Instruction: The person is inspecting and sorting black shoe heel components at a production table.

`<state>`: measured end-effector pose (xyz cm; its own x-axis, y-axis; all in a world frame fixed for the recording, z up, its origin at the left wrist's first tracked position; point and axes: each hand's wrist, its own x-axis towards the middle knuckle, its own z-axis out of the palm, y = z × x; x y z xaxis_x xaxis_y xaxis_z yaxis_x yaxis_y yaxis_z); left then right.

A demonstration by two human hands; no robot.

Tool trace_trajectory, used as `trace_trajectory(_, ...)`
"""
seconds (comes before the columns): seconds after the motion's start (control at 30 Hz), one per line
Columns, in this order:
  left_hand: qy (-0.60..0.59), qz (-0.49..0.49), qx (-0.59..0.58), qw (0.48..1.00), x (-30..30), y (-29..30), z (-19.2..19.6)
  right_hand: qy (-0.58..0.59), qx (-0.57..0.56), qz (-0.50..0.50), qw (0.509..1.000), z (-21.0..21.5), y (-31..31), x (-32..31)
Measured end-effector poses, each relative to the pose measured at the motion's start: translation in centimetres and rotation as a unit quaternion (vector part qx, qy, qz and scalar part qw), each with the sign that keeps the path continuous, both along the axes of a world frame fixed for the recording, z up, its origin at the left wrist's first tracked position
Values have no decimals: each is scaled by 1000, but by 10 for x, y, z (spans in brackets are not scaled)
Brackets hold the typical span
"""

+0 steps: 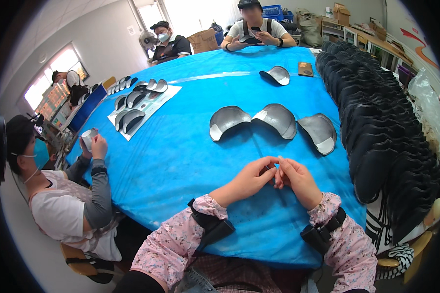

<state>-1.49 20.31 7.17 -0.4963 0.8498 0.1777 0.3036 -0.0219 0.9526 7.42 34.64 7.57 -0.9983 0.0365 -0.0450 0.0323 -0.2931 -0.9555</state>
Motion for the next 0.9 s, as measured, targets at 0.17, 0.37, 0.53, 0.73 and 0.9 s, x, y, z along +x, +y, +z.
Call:
trace_trajectory(0.17, -17, -6, 6, 1000, -1, -1, -1, 8, -3, 5, 1000, -1, -1, -3)
trace_trajectory(0.37, -26, -6, 4, 1000, -1, -1, 0, 7, -4, 5, 1000, 0, -1, -5)
trace_trajectory(0.53, -18, -3, 6, 1000, -2, 0, -3, 12, -1, 6, 1000, -3, 0, -5)
trace_trajectory(0.73, -16, -2, -11, 1000, 1, -2, 4, 12, 4, 6, 1000, -1, 0, -3)
trace_trajectory(0.9, -48, -16, 27, 998, -1, 0, -2, 12, -1, 5, 1000, -4, 0, -4)
